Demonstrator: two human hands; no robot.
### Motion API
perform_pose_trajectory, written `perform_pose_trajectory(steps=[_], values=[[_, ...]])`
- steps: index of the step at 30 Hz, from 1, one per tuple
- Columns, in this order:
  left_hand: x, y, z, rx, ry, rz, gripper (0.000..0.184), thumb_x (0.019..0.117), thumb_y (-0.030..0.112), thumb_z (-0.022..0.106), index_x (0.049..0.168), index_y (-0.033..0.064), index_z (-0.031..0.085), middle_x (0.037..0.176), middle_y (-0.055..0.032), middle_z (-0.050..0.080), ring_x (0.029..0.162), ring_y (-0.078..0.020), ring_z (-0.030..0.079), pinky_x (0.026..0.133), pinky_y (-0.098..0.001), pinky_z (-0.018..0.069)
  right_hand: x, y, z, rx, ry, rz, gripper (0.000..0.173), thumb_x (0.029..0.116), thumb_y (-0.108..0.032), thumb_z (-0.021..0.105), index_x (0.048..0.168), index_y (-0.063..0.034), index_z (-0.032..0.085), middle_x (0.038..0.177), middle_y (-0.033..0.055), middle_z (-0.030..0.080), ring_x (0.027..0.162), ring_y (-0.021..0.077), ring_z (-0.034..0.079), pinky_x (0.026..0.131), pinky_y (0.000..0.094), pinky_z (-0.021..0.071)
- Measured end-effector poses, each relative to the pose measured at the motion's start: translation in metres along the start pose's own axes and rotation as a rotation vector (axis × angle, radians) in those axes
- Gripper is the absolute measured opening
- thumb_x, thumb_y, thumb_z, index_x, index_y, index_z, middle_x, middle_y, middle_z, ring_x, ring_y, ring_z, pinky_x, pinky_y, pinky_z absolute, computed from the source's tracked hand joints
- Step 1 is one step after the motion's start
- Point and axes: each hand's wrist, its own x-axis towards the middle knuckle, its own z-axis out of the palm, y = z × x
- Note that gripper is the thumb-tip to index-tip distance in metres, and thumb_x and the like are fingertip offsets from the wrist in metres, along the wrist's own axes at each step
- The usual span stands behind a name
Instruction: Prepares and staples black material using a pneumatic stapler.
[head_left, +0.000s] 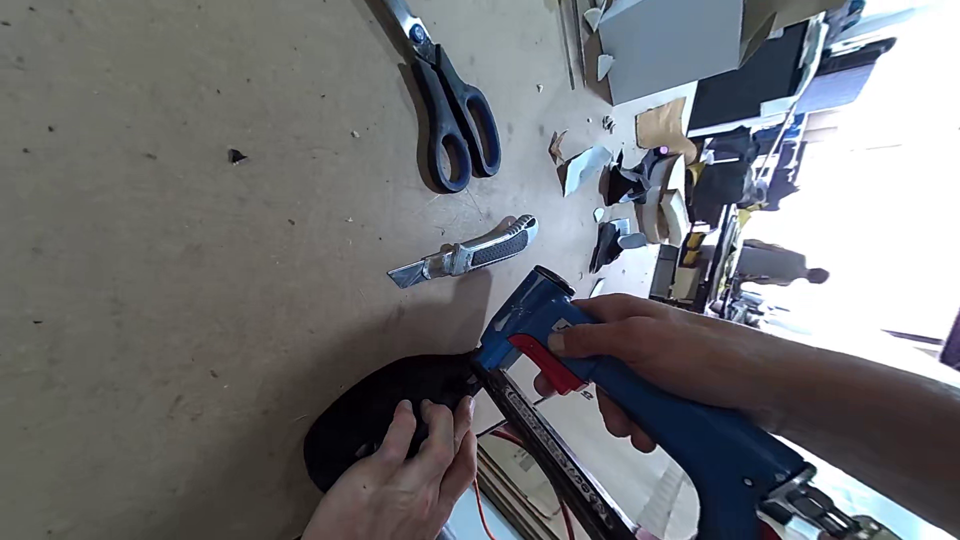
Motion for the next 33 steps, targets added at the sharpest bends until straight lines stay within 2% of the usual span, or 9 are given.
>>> perform_pose_trajectory(steps=[5, 8, 11, 14, 18, 25, 30, 33], values=[[0.003, -0.002, 0.000, -0.016, 0.009, -0.003, 0.050, 0.0989, -0.005, 0.043, 0.142, 0.0157, 0.057, 0.142, -0.0084, 0.059, 0.120, -0.0249, 0.059, 0.102, -0.0459, 0.0402, -0.004, 0.000, -0.005, 0.018, -0.024, 0.029, 0.019, 0.1091, -0.028, 0.049, 0.120, -0.0124, 0.054, 0.095, 0.0138, 0.076, 0.051, 0.0245, 0.068, 0.044, 0.0341, 0.0584], [0.001, -0.002, 0.003, -0.031, 0.029, 0.001, 0.050, 0.0987, -0.005, 0.043, 0.142, 0.0157, 0.058, 0.142, -0.0090, 0.059, 0.120, -0.0253, 0.058, 0.103, -0.0465, 0.0374, -0.008, 0.001, 0.001, 0.012, -0.025, 0.024, 0.019, 0.1091, -0.027, 0.049, 0.118, -0.0117, 0.055, 0.094, 0.0132, 0.076, 0.050, 0.0232, 0.068, 0.043, 0.0332, 0.0580], [0.001, -0.003, 0.002, -0.018, 0.016, 0.025, 0.051, 0.0994, -0.005, 0.041, 0.145, 0.0126, 0.054, 0.142, -0.0107, 0.058, 0.122, -0.0259, 0.057, 0.102, -0.0470, 0.0385, -0.010, -0.003, 0.002, 0.002, 0.003, 0.013, 0.017, 0.1090, -0.025, 0.049, 0.117, -0.0116, 0.054, 0.095, 0.0141, 0.075, 0.052, 0.0242, 0.068, 0.045, 0.0348, 0.0592], [0.001, -0.003, -0.001, -0.044, 0.000, 0.022, 0.050, 0.0995, -0.006, 0.042, 0.143, 0.0130, 0.056, 0.142, -0.0095, 0.059, 0.121, -0.0254, 0.058, 0.100, -0.0461, 0.0409, -0.009, -0.002, 0.003, 0.004, 0.014, 0.013, 0.018, 0.1094, -0.026, 0.048, 0.120, -0.0123, 0.054, 0.096, 0.0154, 0.074, 0.052, 0.0255, 0.069, 0.045, 0.0353, 0.0594], [0.002, -0.002, -0.001, -0.040, 0.000, 0.017, 0.049, 0.0992, -0.005, 0.044, 0.143, 0.0139, 0.056, 0.143, -0.0099, 0.058, 0.122, -0.0260, 0.058, 0.102, -0.0474, 0.0401, -0.005, 0.003, 0.003, -0.006, -0.004, 0.020, 0.021, 0.1091, -0.030, 0.049, 0.120, -0.0135, 0.055, 0.095, 0.0140, 0.075, 0.052, 0.0254, 0.069, 0.045, 0.0349, 0.0590], [0.002, -0.003, -0.001, 0.008, -0.001, 0.032, 0.051, 0.0995, -0.007, 0.041, 0.144, 0.0140, 0.056, 0.143, -0.0097, 0.057, 0.122, -0.0255, 0.057, 0.103, -0.0470, 0.0389, -0.002, -0.006, -0.001, 0.037, -0.014, 0.053, 0.021, 0.1088, -0.028, 0.049, 0.121, -0.0116, 0.056, 0.095, 0.0142, 0.075, 0.050, 0.0256, 0.068, 0.044, 0.0362, 0.0589], [0.001, -0.003, -0.001, -0.010, -0.019, 0.032, 0.051, 0.0997, -0.006, 0.041, 0.144, 0.0143, 0.055, 0.144, -0.0093, 0.056, 0.122, -0.0256, 0.057, 0.101, -0.0470, 0.0387, -0.003, -0.007, 0.004, 0.011, -0.010, 0.062, 0.019, 0.1091, -0.027, 0.049, 0.118, -0.0113, 0.054, 0.090, 0.0145, 0.074, 0.050, 0.0252, 0.068, 0.044, 0.0361, 0.0592], [0.002, -0.002, 0.000, -0.067, -0.006, 0.013, 0.050, 0.0985, -0.003, 0.043, 0.143, 0.0144, 0.056, 0.144, -0.0094, 0.058, 0.120, -0.0269, 0.058, 0.099, -0.0469, 0.0400, -0.003, 0.002, -0.005, 0.003, -0.030, 0.027, 0.020, 0.1092, -0.028, 0.048, 0.120, -0.0125, 0.054, 0.089, 0.0143, 0.073, 0.049, 0.0232, 0.066, 0.044, 0.0347, 0.0582]])
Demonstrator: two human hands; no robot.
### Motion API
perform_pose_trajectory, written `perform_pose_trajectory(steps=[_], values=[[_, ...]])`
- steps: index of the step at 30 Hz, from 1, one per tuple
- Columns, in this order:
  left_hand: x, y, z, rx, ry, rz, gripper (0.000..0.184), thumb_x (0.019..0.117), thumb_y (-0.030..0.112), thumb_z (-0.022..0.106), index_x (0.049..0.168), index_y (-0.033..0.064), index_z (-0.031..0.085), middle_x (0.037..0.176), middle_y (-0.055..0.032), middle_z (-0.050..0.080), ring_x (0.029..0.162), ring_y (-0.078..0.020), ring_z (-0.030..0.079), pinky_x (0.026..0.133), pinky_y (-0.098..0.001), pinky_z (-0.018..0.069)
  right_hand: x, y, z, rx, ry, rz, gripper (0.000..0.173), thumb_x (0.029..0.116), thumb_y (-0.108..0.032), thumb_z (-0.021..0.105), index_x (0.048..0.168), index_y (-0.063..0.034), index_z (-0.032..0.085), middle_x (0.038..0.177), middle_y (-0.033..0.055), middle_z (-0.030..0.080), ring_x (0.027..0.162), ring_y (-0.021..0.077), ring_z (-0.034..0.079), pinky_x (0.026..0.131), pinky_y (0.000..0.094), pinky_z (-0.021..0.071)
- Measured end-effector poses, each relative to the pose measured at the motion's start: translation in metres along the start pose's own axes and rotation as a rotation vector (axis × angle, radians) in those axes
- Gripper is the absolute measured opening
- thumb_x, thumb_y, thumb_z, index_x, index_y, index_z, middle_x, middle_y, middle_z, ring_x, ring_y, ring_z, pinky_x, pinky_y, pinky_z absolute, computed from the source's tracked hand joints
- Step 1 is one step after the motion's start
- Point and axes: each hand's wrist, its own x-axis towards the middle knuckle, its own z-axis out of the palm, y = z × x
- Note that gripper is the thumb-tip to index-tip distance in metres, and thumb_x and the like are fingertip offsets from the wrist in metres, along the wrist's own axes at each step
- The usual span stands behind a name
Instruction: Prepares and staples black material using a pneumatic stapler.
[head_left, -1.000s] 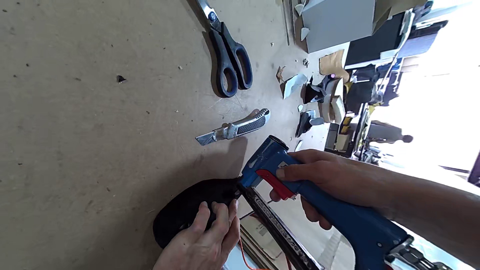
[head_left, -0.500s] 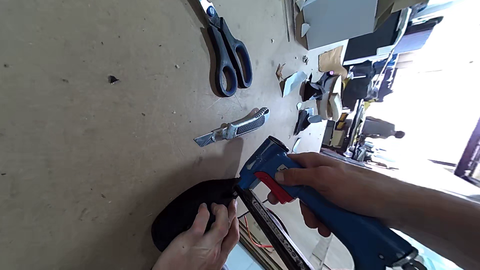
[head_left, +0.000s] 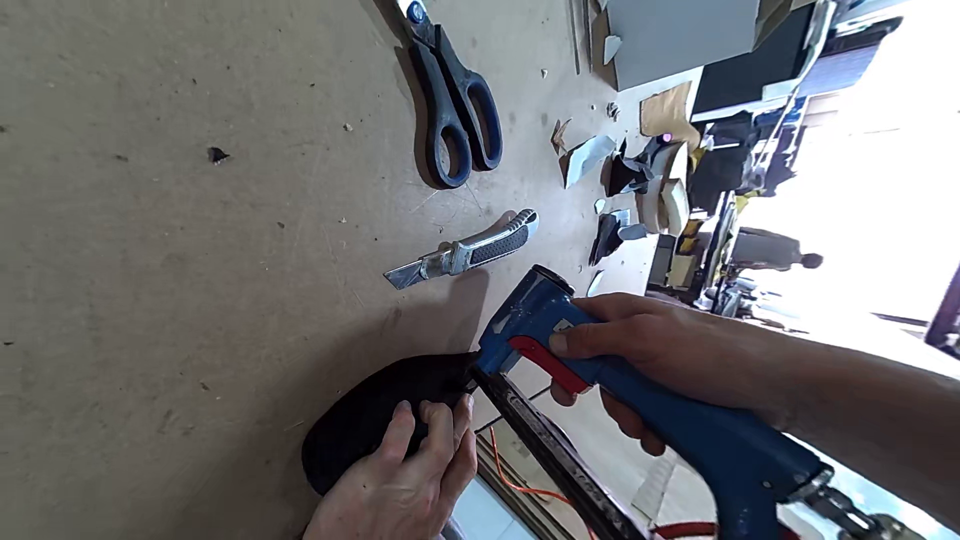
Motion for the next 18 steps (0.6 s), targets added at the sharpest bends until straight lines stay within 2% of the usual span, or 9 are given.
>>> perform_pose_trajectory(steps=[4, 6, 7, 9, 11, 13, 15, 17, 18], values=[[-0.005, -0.006, 0.006, -0.033, 0.120, -0.016, 0.047, 0.0983, 0.005, 0.048, 0.143, 0.0168, 0.058, 0.149, -0.0029, 0.057, 0.128, -0.0250, 0.057, 0.103, -0.0500, 0.0401, -0.014, 0.056, -0.040, 0.092, 0.217, -0.200, 0.025, 0.1099, -0.028, 0.043, 0.124, -0.0136, 0.057, 0.089, 0.0149, 0.072, 0.048, 0.0225, 0.064, 0.042, 0.0340, 0.0561], [-0.007, -0.006, 0.003, -0.069, 0.145, -0.112, 0.053, 0.0954, 0.028, 0.059, 0.148, 0.0201, 0.053, 0.161, -0.0012, 0.044, 0.149, -0.0260, 0.038, 0.116, -0.0609, 0.0243, -0.011, 0.096, -0.060, 0.087, 0.435, -0.321, 0.024, 0.1095, -0.024, 0.044, 0.127, -0.0123, 0.055, 0.088, 0.0167, 0.071, 0.050, 0.0263, 0.065, 0.043, 0.0391, 0.0578], [-0.004, -0.009, 0.000, -0.084, 0.131, -0.166, 0.071, 0.0851, 0.044, 0.071, 0.150, 0.0212, 0.053, 0.165, -0.0011, 0.038, 0.153, -0.0275, 0.031, 0.117, -0.0669, 0.0184, -0.002, 0.113, -0.064, 0.028, 0.571, -0.385, 0.023, 0.1084, -0.023, 0.048, 0.128, -0.0115, 0.053, 0.086, 0.0157, 0.070, 0.052, 0.0270, 0.067, 0.045, 0.0421, 0.0597], [0.004, -0.010, -0.006, -0.069, 0.073, -0.233, 0.108, 0.0514, 0.059, 0.089, 0.148, 0.0231, 0.056, 0.163, -0.0061, 0.042, 0.151, -0.0363, 0.035, 0.111, -0.0769, 0.0248, 0.025, 0.146, -0.061, -0.215, 0.866, -0.489, 0.034, 0.1024, -0.025, 0.056, 0.132, -0.0086, 0.052, 0.087, 0.0137, 0.069, 0.065, 0.0281, 0.070, 0.057, 0.0508, 0.0610], [0.006, -0.005, -0.009, -0.005, 0.008, -0.259, 0.119, 0.0396, 0.060, 0.091, 0.147, 0.0250, 0.056, 0.159, -0.0111, 0.046, 0.145, -0.0399, 0.044, 0.105, -0.0745, 0.0354, 0.065, 0.169, -0.049, -0.382, 1.113, -0.686, 0.047, 0.0945, -0.024, 0.060, 0.133, 0.0029, 0.055, 0.101, 0.0253, 0.067, 0.080, 0.0437, 0.069, 0.067, 0.0662, 0.0536], [-0.003, 0.002, -0.009, 0.067, -0.003, -0.288, 0.117, 0.0390, 0.062, 0.088, 0.146, 0.0275, 0.057, 0.154, -0.0130, 0.051, 0.139, -0.0396, 0.050, 0.099, -0.0701, 0.0412, 0.114, 0.180, -0.036, -0.437, 1.313, -0.905, 0.054, 0.0913, -0.025, 0.058, 0.134, 0.0079, 0.056, 0.112, 0.0310, 0.065, 0.078, 0.0478, 0.069, 0.061, 0.0653, 0.0539], [-0.011, 0.004, -0.024, 0.013, -0.022, -0.375, 0.108, 0.0456, 0.069, 0.083, 0.144, 0.0294, 0.058, 0.152, -0.0120, 0.053, 0.137, -0.0390, 0.052, 0.098, -0.0672, 0.0436, 0.151, 0.183, -0.027, -0.406, 1.387, -1.051, 0.060, 0.0915, -0.028, 0.059, 0.141, 0.0058, 0.055, 0.124, 0.0313, 0.063, 0.081, 0.0475, 0.071, 0.060, 0.0627, 0.0559], [-0.015, -0.002, -0.060, -0.381, -0.018, -0.528, 0.101, 0.0567, 0.065, 0.084, 0.145, 0.0226, 0.057, 0.153, -0.0125, 0.050, 0.141, -0.0362, 0.046, 0.106, -0.0622, 0.0440, 0.159, 0.178, -0.023, -0.393, 1.302, -1.119, 0.066, 0.0917, -0.037, 0.064, 0.145, 0.0012, 0.054, 0.136, 0.0304, 0.058, 0.101, 0.0519, 0.067, 0.072, 0.0674, 0.0555], [-0.018, -0.009, -0.078, -0.699, 0.068, -0.580, 0.104, 0.0583, 0.061, 0.087, 0.145, 0.0144, 0.056, 0.152, -0.0150, 0.050, 0.141, -0.0341, 0.046, 0.113, -0.0581, 0.0422, 0.153, 0.170, -0.022, -0.403, 1.269, -1.161, 0.068, 0.0920, -0.045, 0.062, 0.143, -0.0017, 0.057, 0.139, 0.0290, 0.057, 0.114, 0.0532, 0.062, 0.082, 0.0696, 0.0526]])
